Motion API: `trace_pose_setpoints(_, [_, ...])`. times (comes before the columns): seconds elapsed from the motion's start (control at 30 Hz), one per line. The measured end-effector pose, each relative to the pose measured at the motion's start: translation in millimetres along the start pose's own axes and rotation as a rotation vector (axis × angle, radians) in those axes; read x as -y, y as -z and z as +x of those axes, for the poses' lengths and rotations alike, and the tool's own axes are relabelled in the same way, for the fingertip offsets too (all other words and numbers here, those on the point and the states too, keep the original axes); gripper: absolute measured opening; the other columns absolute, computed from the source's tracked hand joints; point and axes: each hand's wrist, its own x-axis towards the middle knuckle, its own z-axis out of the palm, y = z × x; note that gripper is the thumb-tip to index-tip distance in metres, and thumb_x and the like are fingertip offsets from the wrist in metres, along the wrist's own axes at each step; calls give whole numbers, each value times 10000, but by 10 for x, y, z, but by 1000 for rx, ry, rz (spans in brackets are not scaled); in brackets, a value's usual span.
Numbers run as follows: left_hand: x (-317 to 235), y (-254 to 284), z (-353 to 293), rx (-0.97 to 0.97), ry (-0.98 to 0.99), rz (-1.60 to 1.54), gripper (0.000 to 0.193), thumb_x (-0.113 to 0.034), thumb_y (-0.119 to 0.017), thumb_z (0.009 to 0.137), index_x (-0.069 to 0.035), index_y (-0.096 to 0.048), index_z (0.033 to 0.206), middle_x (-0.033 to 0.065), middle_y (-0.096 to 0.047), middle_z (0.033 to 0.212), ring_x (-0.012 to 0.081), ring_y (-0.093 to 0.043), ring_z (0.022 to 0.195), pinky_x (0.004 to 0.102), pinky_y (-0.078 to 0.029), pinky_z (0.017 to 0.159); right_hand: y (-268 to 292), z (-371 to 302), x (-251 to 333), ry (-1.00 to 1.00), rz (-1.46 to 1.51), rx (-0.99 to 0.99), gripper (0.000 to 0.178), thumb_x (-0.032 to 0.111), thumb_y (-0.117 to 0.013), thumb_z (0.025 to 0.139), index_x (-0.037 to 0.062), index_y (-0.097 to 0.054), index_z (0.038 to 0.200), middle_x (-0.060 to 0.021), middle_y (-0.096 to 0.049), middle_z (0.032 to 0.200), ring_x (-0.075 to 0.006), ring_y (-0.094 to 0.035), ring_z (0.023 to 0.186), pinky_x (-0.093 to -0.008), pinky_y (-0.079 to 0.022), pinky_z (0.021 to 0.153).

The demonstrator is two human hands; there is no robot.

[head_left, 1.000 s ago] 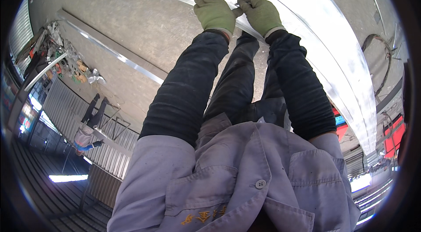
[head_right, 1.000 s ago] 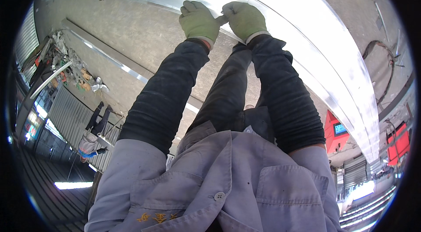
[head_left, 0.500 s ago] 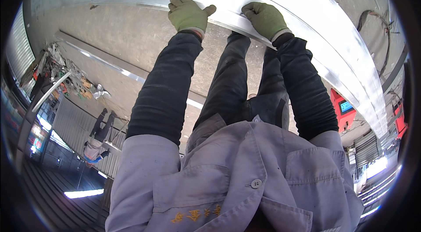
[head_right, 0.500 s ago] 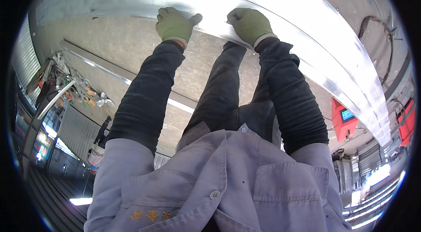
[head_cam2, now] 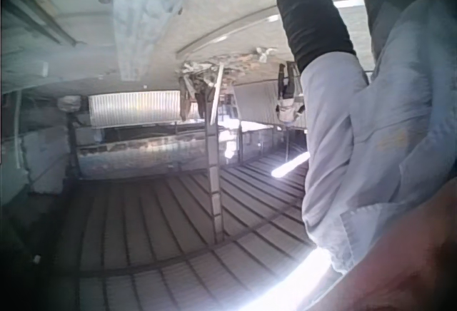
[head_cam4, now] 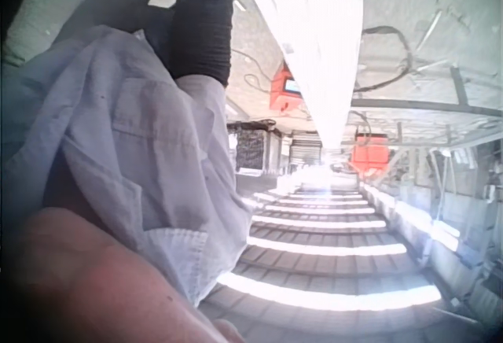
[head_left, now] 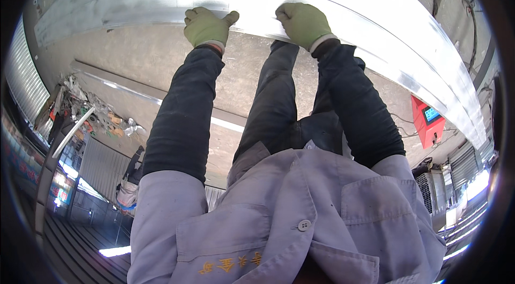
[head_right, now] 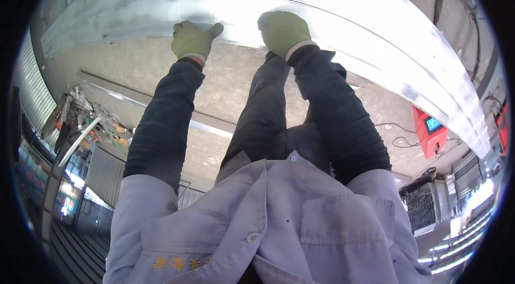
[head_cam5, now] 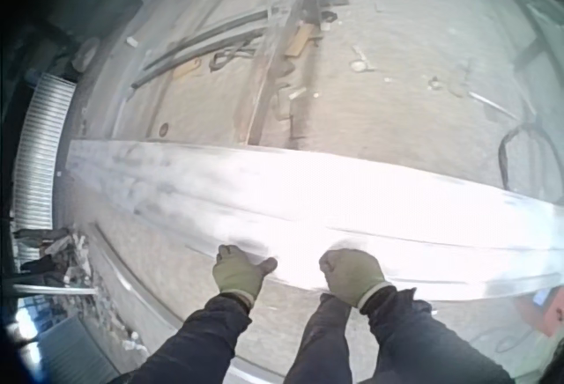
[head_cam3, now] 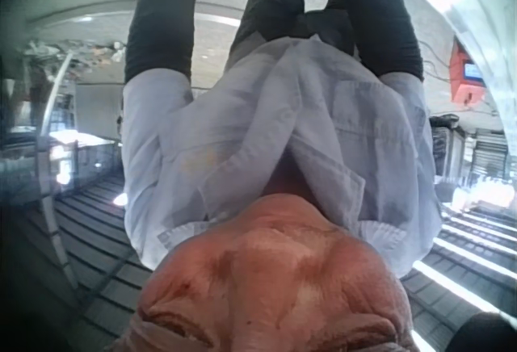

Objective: The person aligns and fastens long metal panels on a workbench using a handheld tool. They repeatedly position the panels, press them into place, and secure them along the seams.

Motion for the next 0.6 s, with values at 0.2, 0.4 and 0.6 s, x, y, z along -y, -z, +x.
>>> trace_pose_setpoints(0.2, [7,-16,20,-74,-37,5,1121,-804,-798,709,96,-578,1340,199,-603,1337,340,-613,1257,437,-554,991,241,-508,-514,-168,89,-34,282,331,-598,1021,135,-774,1122,-129,-777,1018,-345,-727,990,-455,-562,876])
trace_pose_setpoints(0.4, [93,-13,-56,-100,-68,-42,1070,-795,-762,760,75,-572,1353,268,-546,1467,418,-574,1339,487,-509,1081,441,-944,-935,-343,165,-21,282,341,-602,1016,152,-771,1140,-122,-779,1016,-338,-730,989,-448,-564,889])
trace_pose_setpoints(0.6, [-14,-279,-392,-487,-240,-146,693,-641,-760,862,-3,-676,1117,173,-676,1186,378,-669,1076,483,-547,913,414,-966,-1075,-288,235,-79,287,335,-595,1018,147,-772,1143,-126,-783,1014,-342,-734,969,-444,-567,884])
